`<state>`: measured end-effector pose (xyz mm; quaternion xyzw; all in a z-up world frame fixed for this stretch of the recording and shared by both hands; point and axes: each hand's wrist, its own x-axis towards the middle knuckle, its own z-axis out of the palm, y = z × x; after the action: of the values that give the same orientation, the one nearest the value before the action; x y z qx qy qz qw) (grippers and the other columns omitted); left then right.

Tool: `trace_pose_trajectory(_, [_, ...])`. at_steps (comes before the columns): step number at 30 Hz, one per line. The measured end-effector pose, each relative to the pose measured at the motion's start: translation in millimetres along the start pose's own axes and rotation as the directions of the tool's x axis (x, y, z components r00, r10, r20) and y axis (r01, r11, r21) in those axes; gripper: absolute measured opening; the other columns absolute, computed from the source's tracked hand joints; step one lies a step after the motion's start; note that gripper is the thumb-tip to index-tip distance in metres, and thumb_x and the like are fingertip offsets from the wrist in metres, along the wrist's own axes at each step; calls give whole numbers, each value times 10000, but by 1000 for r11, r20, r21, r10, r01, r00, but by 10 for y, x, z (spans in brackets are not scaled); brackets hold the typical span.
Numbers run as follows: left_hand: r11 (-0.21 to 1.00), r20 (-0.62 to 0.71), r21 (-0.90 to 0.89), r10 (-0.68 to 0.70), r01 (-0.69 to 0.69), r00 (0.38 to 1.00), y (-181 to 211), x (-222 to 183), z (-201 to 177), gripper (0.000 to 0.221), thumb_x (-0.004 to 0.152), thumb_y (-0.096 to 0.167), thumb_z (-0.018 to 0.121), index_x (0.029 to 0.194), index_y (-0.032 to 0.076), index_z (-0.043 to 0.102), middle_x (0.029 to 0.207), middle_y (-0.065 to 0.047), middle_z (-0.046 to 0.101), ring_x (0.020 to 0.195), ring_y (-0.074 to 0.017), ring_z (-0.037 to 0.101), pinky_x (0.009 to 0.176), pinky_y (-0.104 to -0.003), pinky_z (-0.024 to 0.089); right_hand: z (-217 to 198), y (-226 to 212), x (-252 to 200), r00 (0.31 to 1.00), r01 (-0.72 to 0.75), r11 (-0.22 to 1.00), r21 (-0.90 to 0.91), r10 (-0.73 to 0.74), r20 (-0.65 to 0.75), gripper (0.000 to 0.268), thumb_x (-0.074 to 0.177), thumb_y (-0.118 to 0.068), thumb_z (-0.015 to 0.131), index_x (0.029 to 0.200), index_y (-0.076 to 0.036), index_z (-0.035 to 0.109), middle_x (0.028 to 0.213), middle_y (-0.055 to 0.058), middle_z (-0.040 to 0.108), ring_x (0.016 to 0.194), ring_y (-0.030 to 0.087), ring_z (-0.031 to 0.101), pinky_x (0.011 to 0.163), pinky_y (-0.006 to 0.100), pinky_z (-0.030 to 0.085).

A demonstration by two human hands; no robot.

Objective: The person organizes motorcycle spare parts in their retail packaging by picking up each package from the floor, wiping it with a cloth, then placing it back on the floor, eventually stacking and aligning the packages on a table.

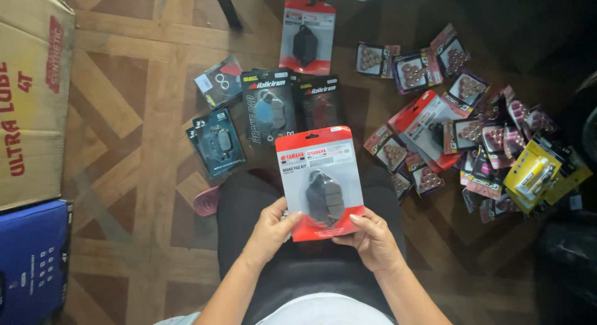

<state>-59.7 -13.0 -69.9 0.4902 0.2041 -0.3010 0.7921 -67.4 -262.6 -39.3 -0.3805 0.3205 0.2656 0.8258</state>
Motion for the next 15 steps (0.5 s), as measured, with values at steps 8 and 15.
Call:
trace_pose_trajectory(8, [992,50,72,104,-108,993,91,143,-65,314,962,112,653,1255,1,679,1083,-14,739,965,-65,648,860,-246,544,-8,-82,194,996,6,942,-337,-36,-84,381,849,-138,760,1199,1,702,1035,105,764,849,178,744,696,345,635])
trace_pose_trajectory(15, [989,-34,139,56,-51,998,-52,462,-97,219,981,140,706,1155,9,726,906,-3,686,763,-63,571,665,-249,484,-189,-106,558,979,30,962,-273,-84,-187,349,862,-107,749,1188,0,682,1009,106,752,809,192,731,645,347,612])
